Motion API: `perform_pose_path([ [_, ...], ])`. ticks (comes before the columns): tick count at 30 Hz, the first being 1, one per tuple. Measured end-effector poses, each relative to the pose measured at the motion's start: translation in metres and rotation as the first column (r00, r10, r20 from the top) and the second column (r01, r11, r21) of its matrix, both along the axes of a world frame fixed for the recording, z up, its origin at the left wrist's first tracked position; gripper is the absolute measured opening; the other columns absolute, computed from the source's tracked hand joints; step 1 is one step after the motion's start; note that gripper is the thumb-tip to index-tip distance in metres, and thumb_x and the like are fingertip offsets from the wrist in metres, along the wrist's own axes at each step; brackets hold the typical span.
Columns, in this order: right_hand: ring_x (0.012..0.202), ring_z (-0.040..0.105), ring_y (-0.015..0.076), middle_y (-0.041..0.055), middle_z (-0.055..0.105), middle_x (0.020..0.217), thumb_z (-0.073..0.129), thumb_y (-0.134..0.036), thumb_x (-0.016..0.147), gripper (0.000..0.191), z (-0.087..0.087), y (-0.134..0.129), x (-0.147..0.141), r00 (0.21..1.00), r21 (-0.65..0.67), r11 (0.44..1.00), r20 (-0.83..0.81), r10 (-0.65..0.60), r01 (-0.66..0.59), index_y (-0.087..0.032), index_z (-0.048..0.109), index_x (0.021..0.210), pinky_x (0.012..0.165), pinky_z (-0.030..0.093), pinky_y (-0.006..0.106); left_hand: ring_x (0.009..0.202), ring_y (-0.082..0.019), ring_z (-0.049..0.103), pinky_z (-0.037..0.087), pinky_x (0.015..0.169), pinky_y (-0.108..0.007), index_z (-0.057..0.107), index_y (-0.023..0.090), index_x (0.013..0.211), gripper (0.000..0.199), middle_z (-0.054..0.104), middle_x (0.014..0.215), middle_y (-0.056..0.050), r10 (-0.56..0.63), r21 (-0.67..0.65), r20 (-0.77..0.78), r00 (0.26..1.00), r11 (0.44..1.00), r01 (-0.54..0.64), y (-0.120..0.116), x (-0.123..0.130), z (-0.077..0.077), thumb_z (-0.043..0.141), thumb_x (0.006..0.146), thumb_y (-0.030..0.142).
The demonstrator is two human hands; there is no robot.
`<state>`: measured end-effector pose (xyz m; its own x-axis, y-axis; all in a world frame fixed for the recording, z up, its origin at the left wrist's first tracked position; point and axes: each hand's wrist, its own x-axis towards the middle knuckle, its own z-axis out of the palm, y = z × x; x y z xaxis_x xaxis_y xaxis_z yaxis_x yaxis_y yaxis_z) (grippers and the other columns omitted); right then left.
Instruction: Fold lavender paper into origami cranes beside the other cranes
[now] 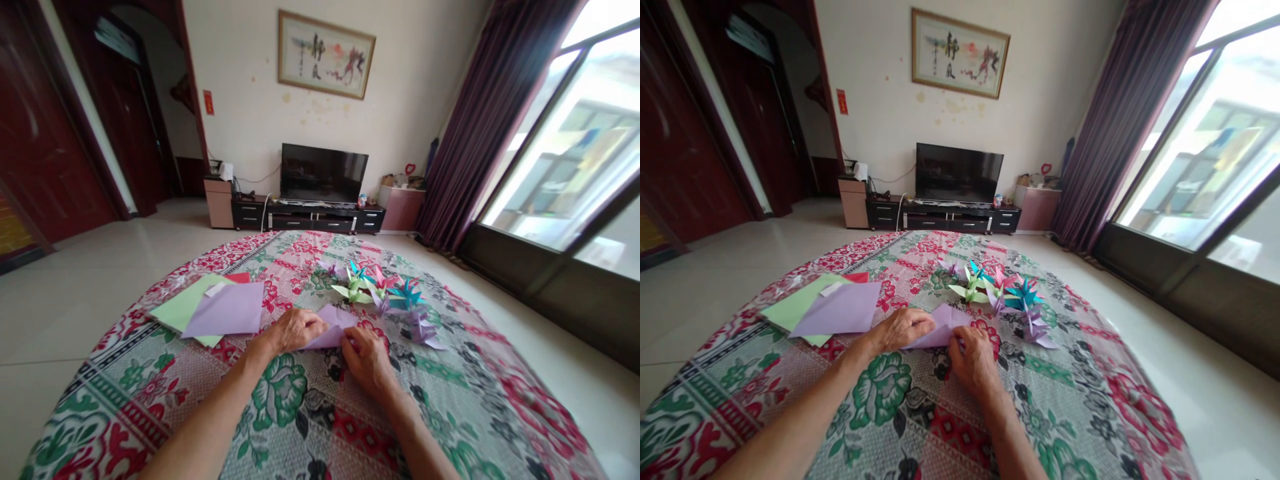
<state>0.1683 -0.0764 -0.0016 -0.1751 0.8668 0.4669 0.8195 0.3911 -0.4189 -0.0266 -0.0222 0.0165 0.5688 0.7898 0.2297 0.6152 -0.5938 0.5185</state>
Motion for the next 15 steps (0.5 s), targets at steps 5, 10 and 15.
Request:
perform_pose_path([
  [5,0.073,0.054,0.0139,0.0047,0.059,0.079,0.048,-0.015,0.075,0.014,-0.006,0.002,-0.005,0.998,0.029,0.999,-0.055,-0.031,0.033,-0.017,0.057,0.066,0.067,0.039,0.023,0.084,-0.014,0.058,0.04,0.083,-0.023,0.067,0.018,0.071,0.019,0.067,0.09,-0.002,-0.053,0.056,-0.017,0.998,0.997,0.054,0.0,0.003,-0.005,0.057,0.077,0.033],
  [10,0.075,0.056,0.0144,0.0054,0.06,0.082,0.048,-0.021,0.079,0.017,-0.003,0.004,-0.01,0.992,0.02,0.996,-0.094,-0.082,0.084,-0.018,0.061,0.069,0.07,0.04,0.023,0.081,-0.015,0.056,0.04,0.08,-0.026,0.064,0.017,0.066,0.022,0.064,0.086,-0.004,0.01,0.18,-0.102,0.995,0.984,0.008,0.002,0.014,-0.015,0.053,0.08,0.029],
  [15,0.069,0.055,0.014,0.0047,0.06,0.076,0.047,-0.026,0.082,0.022,0.001,0.01,-0.013,0.97,-0.045,0.969,-0.007,-0.243,0.243,-0.018,0.061,0.067,0.066,0.038,0.024,0.083,-0.015,0.055,0.04,0.079,-0.026,0.063,0.017,0.066,0.021,0.061,0.084,-0.004,0.032,0.215,-0.137,0.99,0.977,-0.002,0.003,0.015,-0.017,0.053,0.081,0.028],
])
